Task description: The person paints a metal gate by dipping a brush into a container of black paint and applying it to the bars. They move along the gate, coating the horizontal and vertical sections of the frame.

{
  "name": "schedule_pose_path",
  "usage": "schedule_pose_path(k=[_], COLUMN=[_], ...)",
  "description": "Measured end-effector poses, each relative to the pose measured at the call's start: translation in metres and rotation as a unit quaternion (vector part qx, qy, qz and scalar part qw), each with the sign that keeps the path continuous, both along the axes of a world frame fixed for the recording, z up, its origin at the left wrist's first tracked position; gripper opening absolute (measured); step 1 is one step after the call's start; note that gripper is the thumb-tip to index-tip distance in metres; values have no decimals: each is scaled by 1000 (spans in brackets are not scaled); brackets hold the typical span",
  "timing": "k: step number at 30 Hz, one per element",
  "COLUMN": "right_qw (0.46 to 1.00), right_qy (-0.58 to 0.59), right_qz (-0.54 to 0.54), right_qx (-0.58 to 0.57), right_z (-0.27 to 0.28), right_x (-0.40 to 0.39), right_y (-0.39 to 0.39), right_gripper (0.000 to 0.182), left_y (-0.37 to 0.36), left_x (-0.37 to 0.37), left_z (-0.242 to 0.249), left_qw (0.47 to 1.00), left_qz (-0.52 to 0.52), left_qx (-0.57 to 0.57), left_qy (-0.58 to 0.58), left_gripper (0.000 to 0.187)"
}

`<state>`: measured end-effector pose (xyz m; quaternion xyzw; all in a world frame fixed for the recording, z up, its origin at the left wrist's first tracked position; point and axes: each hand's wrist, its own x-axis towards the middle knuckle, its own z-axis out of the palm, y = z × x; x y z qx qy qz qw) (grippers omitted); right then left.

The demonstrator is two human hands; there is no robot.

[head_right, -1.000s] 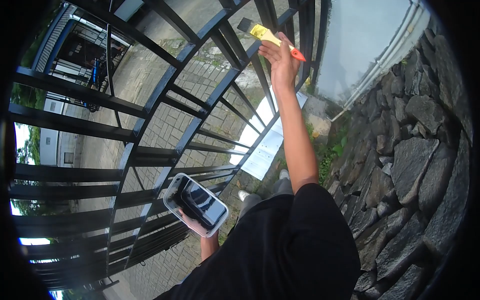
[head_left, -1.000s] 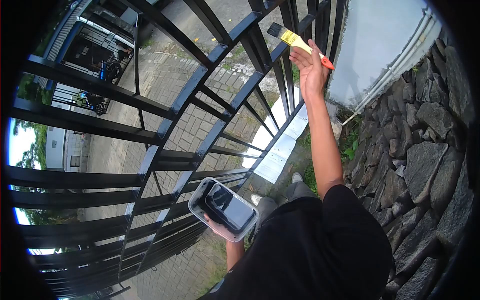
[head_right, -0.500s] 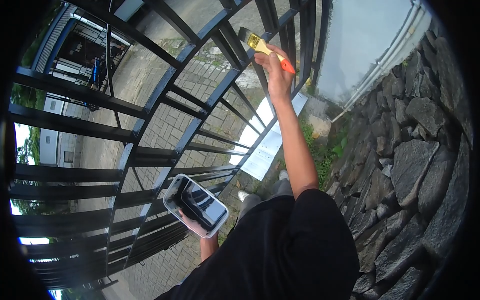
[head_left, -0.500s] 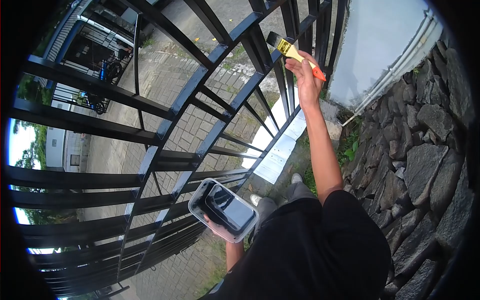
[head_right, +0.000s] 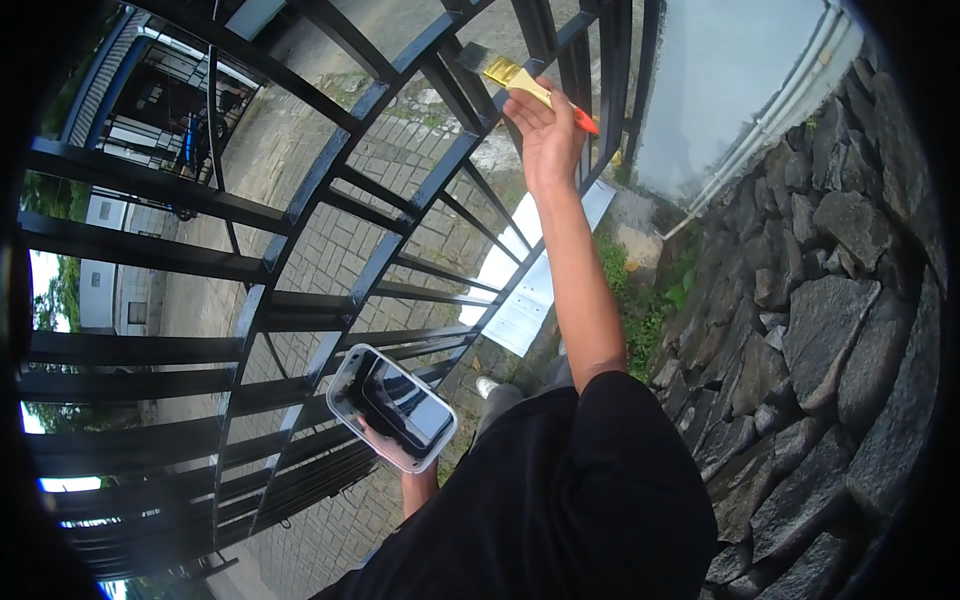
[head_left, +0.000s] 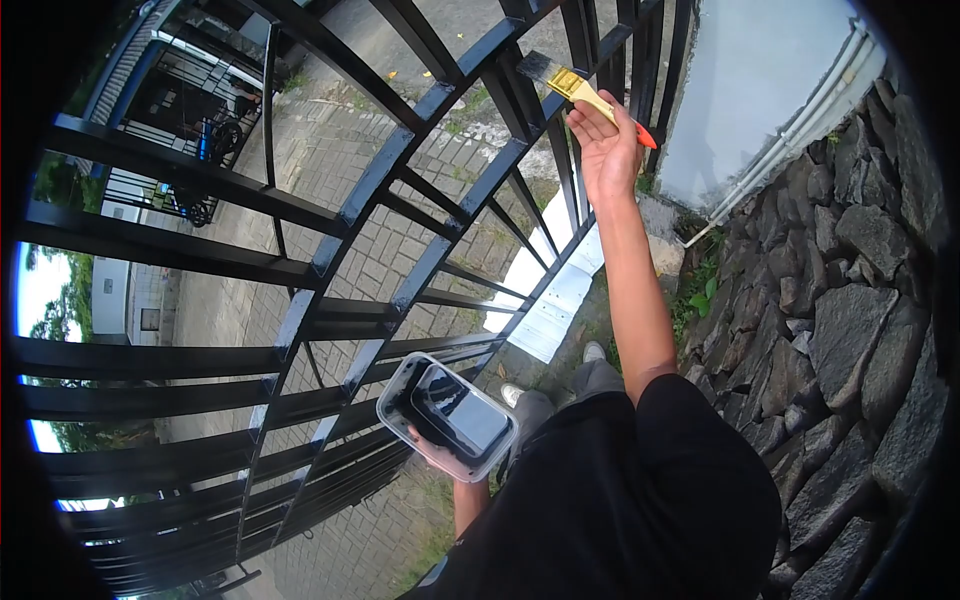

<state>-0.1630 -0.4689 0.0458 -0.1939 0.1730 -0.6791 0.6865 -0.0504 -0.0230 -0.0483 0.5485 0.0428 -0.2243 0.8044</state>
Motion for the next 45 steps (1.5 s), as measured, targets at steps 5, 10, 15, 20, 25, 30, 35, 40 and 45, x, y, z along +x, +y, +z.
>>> schedule_pose_path(k=[5,10,15,20,25,30,35,40,45], right_qw=[999,997,986,950,929,966,991,995,981], right_qy=[-29,49,156,284,357,241,106,97,181], right_qz=[18,2,-24,-129,-95,-83,-73,-22,-44], right_qx=[24,53,60,11,-17,-36,-30,31,62], right_z=[-10,-55,-83,-81,-53,-22,-8,-45,-92], right_x=[9,9,-2,-4,8,6,-1,1,-2], right_y=[-9,-15,-12,-8,-9,-16,-16,-19,-14], right_gripper=[34,33,32,29,29,30,31,32,33], left_y=[1,2,19,3,-1,15,15,20,27], left_x=[2,4,13,7,6,13,11,17,24], left_z=[1,-1,-32,-8,-4,-33,-31,-39,-47], left_qw=[999,997,999,1000,997,999,975,999,999], left_qz=[-28,-38,-18,-12,-31,-19,-8,-27,-36], left_qx=[-30,-48,-28,16,-48,26,180,22,8], left_qy=[33,46,5,-1,54,-35,-133,-35,17], left_gripper=[55,56,57,57,58,60,61,63,63])
